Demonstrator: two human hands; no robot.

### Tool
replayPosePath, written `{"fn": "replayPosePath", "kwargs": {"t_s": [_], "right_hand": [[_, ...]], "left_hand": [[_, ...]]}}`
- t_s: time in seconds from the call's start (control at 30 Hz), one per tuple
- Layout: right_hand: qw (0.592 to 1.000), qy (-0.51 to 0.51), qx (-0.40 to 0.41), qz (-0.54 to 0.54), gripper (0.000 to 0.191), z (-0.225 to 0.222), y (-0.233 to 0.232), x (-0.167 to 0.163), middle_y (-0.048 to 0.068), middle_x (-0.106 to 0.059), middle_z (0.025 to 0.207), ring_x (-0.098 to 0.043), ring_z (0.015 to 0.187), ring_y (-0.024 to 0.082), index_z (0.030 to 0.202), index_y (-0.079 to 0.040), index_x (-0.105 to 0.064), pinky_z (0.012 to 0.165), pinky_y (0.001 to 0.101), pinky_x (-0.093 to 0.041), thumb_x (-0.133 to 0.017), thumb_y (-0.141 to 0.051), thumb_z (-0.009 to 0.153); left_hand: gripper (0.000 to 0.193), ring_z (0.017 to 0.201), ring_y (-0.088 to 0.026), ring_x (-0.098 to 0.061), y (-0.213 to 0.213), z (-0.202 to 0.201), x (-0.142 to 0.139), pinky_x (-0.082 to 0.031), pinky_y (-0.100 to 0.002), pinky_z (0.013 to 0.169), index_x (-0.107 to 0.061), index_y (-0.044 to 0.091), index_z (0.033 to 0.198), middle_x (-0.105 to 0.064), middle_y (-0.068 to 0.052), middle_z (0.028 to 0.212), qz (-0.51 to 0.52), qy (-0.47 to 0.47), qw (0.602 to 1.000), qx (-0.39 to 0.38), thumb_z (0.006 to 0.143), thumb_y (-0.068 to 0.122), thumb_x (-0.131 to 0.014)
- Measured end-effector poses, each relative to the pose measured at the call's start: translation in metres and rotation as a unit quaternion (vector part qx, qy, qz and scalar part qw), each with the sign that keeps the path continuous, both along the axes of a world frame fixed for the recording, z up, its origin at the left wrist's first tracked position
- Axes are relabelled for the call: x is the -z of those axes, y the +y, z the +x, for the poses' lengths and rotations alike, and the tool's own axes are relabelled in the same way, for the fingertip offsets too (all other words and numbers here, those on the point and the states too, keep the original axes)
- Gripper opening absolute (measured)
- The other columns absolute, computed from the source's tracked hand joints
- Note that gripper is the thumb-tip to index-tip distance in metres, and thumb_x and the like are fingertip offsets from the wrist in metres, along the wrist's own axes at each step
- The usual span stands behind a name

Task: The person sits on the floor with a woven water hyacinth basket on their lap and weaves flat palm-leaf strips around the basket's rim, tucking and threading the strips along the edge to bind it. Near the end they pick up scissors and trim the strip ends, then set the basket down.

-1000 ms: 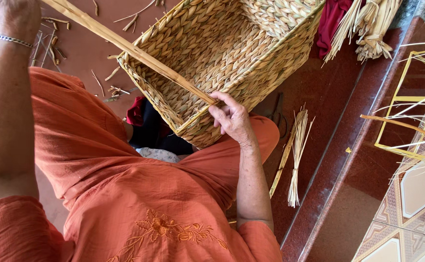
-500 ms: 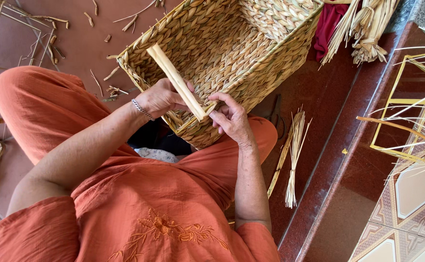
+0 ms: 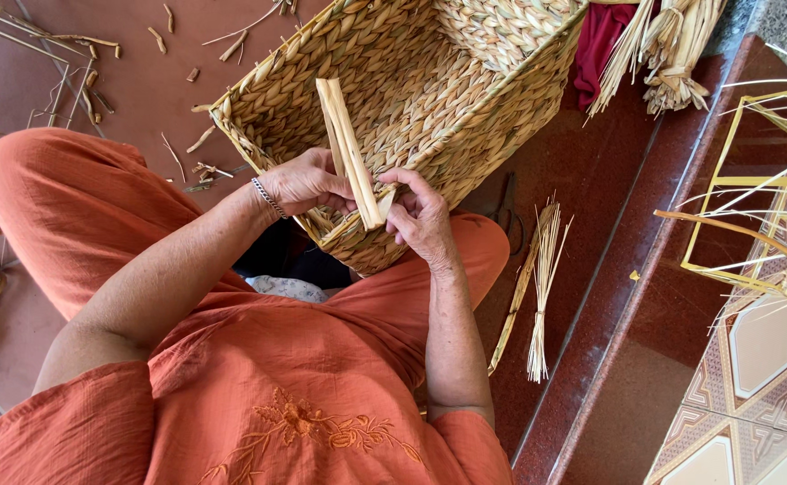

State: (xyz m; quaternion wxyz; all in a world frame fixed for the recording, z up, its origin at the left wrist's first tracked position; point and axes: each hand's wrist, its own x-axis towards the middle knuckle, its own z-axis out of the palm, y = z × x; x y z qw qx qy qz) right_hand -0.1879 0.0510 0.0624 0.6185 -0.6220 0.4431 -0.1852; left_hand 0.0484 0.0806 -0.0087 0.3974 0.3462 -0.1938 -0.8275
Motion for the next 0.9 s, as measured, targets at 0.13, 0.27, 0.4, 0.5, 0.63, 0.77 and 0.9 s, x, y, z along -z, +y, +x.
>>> {"fn": "replayPosePath", "kwargs": {"t_s": [0.13, 0.27, 0.4, 0.5, 0.63, 0.77, 0.9], "right_hand": [[1.000, -0.013, 0.006, -0.002, 0.039, 0.001, 0.001, -0.001, -0.001, -0.067, 0.072, -0.061, 0.058, 0.003, 0.133, -0.013, -0.063, 0.046, 0.0184, -0.049, -0.060, 0.001, 0.096], [1.000, -0.008, 0.013, -0.008, 0.044, 0.001, 0.004, 0.001, 0.001, -0.067, 0.071, -0.061, 0.058, 0.004, 0.137, -0.013, -0.063, 0.046, 0.0195, -0.050, -0.064, 0.002, 0.096], [1.000, -0.009, 0.011, -0.004, 0.050, 0.000, 0.005, 0.003, 0.001, -0.067, 0.071, -0.061, 0.058, 0.004, 0.144, -0.016, -0.059, 0.047, 0.0194, -0.050, -0.063, 0.000, 0.097], [0.999, -0.017, 0.001, -0.046, 0.052, 0.000, 0.007, 0.002, 0.004, -0.073, 0.078, -0.069, 0.067, 0.007, 0.150, -0.016, -0.054, 0.056, 0.0201, -0.057, -0.063, -0.002, 0.101], [0.997, -0.054, 0.037, -0.052, 0.065, 0.005, 0.015, 0.002, 0.007, -0.076, 0.083, -0.075, 0.073, 0.011, 0.157, -0.019, -0.038, 0.058, 0.0213, -0.061, -0.066, -0.002, 0.101], [0.988, -0.010, 0.143, -0.059, 0.073, 0.011, 0.029, 0.007, 0.011, -0.074, 0.089, -0.072, 0.069, 0.012, 0.148, -0.013, -0.034, 0.047, 0.0225, -0.058, -0.073, 0.004, 0.089], [0.981, -0.006, 0.149, -0.123, 0.048, 0.009, 0.039, 0.014, 0.012, -0.072, 0.097, -0.075, 0.080, 0.013, 0.129, -0.007, -0.048, 0.057, 0.0253, -0.062, -0.070, 0.010, 0.090]], "left_hand": [[0.025, 0.077, -0.022, -0.076, -0.003, 0.000, -0.003, -0.066, -0.036, 0.070, -0.072, -0.002, 0.107, -0.077, -0.014, 0.092, 0.006, -0.040, 0.999, -0.001, 0.084, 0.003, -0.081], [0.025, 0.075, -0.021, -0.077, -0.003, -0.002, -0.003, -0.067, -0.034, 0.067, -0.072, -0.002, 0.105, -0.078, -0.014, 0.090, 0.015, -0.056, 0.998, -0.006, 0.082, 0.003, -0.081], [0.024, 0.070, -0.022, -0.074, -0.002, -0.010, -0.002, -0.063, -0.035, 0.062, -0.072, -0.006, 0.102, -0.077, -0.017, 0.087, 0.018, -0.143, 0.989, -0.016, 0.083, 0.004, -0.084], [0.025, 0.068, -0.015, -0.073, -0.001, -0.012, -0.001, -0.063, -0.029, 0.060, -0.073, -0.002, 0.103, -0.075, -0.011, 0.084, -0.034, -0.169, 0.985, -0.012, 0.083, 0.009, -0.084], [0.025, 0.065, -0.015, -0.073, -0.010, -0.013, 0.001, -0.063, -0.027, 0.057, -0.073, -0.002, 0.100, -0.075, -0.010, 0.081, -0.076, -0.221, 0.972, 0.033, 0.081, 0.008, -0.085], [0.022, 0.062, -0.018, -0.068, -0.015, -0.015, -0.001, -0.058, -0.028, 0.053, -0.074, -0.004, 0.099, -0.073, -0.013, 0.081, -0.055, -0.221, 0.973, 0.041, 0.082, 0.004, -0.086], [0.024, 0.069, -0.015, -0.074, -0.006, -0.010, -0.004, -0.063, -0.026, 0.059, -0.072, 0.002, 0.102, -0.077, -0.010, 0.087, -0.016, -0.054, 0.998, -0.035, 0.081, 0.004, -0.082]]}}
